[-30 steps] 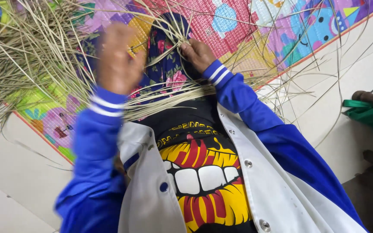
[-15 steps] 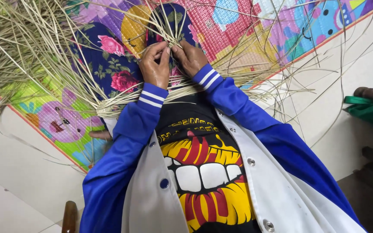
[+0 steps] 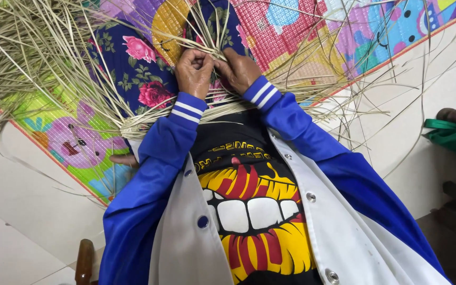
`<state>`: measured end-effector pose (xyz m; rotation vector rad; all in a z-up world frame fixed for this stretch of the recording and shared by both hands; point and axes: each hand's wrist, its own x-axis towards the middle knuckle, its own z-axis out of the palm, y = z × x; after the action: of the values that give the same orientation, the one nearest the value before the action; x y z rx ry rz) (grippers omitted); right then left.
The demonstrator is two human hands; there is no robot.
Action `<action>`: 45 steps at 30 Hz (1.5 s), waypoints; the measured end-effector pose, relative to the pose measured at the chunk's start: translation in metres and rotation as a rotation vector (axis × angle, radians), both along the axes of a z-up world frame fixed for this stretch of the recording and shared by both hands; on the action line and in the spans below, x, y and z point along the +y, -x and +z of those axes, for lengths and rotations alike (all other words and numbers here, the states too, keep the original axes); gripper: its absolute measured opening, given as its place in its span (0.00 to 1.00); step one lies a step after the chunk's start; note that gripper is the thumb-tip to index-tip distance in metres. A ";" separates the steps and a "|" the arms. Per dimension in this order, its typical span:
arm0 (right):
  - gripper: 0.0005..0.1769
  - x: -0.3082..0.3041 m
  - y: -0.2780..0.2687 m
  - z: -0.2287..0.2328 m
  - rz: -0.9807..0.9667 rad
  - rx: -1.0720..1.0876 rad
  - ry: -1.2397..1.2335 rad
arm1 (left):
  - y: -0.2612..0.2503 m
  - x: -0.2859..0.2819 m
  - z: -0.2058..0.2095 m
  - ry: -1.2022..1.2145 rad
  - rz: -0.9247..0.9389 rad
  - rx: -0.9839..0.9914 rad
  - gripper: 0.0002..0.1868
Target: Weaving dried straw or grass fibers to form a woven edge or mat.
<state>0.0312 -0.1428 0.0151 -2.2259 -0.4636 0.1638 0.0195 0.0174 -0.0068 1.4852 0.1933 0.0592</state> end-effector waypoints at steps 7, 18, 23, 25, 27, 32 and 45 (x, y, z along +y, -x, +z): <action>0.12 -0.003 0.008 0.053 -0.063 -0.323 0.087 | 0.008 -0.004 -0.007 -0.036 0.033 0.026 0.06; 0.06 -0.013 0.001 0.018 -0.091 -0.237 -0.011 | 0.013 -0.004 -0.005 0.071 -0.077 0.066 0.04; 0.06 -0.015 -0.008 0.020 -0.075 -0.121 -0.096 | 0.014 -0.002 0.034 -0.162 -0.012 -0.043 0.10; 0.06 -0.014 -0.008 0.023 -0.071 -0.104 -0.095 | 0.014 -0.001 0.048 -0.369 0.022 -0.110 0.12; 0.04 -0.012 -0.005 0.024 -0.085 -0.077 -0.069 | 0.014 0.001 0.054 -0.587 -0.030 -0.210 0.19; 0.04 -0.014 -0.002 0.031 -0.092 -0.090 -0.089 | 0.010 0.003 0.062 -0.852 -0.070 -0.321 0.11; 0.07 -0.013 0.001 0.030 -0.069 -0.161 -0.064 | 0.006 0.009 0.070 -1.110 -0.048 -0.420 0.11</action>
<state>0.0299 -0.1562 0.0453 -2.1978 -0.4721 -0.0665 0.0135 0.0263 0.0629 2.5285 -0.2727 0.4987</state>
